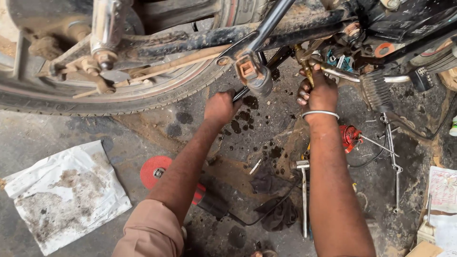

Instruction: Repairing and assembling mechanical parts on a motorcycle near the rear suspension.

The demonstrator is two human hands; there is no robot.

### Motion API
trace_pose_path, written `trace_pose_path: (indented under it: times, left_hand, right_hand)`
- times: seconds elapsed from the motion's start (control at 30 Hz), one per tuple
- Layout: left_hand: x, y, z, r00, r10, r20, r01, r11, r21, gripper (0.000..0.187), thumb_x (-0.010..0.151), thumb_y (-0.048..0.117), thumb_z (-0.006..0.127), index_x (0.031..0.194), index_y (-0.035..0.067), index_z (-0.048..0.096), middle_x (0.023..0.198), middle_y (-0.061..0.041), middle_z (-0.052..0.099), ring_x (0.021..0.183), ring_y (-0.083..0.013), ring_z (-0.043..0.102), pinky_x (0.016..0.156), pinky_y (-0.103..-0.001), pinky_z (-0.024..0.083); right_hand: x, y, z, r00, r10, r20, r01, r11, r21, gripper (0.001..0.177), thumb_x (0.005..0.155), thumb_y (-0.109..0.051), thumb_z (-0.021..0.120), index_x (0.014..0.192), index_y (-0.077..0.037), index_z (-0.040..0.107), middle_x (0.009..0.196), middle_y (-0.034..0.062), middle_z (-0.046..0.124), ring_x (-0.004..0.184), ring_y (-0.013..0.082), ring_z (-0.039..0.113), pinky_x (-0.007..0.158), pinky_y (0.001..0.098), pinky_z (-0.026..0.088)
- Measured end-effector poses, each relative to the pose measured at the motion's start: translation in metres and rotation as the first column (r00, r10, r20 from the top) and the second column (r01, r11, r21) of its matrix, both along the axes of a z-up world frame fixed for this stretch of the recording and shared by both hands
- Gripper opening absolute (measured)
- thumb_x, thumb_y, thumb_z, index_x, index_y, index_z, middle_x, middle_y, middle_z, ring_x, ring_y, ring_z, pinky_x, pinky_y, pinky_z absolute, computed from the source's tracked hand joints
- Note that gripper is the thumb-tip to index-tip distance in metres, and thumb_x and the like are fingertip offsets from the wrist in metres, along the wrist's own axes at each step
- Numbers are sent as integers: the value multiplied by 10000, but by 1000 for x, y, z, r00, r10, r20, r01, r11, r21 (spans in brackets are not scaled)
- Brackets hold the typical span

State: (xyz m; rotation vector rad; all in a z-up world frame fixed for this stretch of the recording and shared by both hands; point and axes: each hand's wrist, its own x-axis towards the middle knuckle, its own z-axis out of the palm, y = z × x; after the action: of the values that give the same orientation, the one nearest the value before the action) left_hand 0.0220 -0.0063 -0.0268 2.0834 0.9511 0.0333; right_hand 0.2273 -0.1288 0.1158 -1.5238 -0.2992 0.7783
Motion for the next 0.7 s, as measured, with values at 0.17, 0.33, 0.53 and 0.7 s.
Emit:
trace_pose_path:
  times: [0.17, 0.33, 0.53, 0.7]
  left_hand:
    - [32, 16, 24, 997, -34, -63, 34, 999, 8, 402, 963, 447, 615, 1101, 75, 683, 1011, -166, 689, 895, -283, 728, 837, -489, 621]
    - [46, 23, 16, 999, 24, 22, -20, 986, -167, 359, 972, 368, 613, 1100, 40, 683, 995, -174, 728, 895, -262, 748, 887, -472, 629]
    - [41, 1, 23, 998, 51, -25, -50, 998, 47, 345, 1004, 380, 630, 1055, 47, 705, 915, -147, 740, 798, -241, 762, 830, -450, 650]
    - [43, -4, 26, 997, 67, -49, -67, 998, 17, 379, 984, 432, 662, 1054, 62, 701, 918, -135, 742, 804, -211, 765, 829, -436, 643]
  right_hand:
    - [-6, 0, 1, 999, -37, 10, 37, 999, -4, 411, 1032, -405, 677, 997, 4, 667, 658, -2, 479, 473, 104, 382, 411, 287, 281]
    - [-4, 3, 0, 1000, -21, 9, 20, 999, 32, 430, 1054, -405, 655, 988, 20, 666, 632, -2, 434, 464, 101, 371, 409, 279, 275]
    - [-15, 1, 9, 999, -43, -20, 43, 999, -13, 616, 1014, -615, 547, 1047, -10, 657, 650, 14, 499, 477, 124, 414, 427, 288, 333]
    - [-16, 2, 20, 932, -362, 25, 363, 930, -57, 702, 794, -834, 391, 1173, -254, 501, 1037, 58, 694, 819, 191, 657, 670, 385, 525]
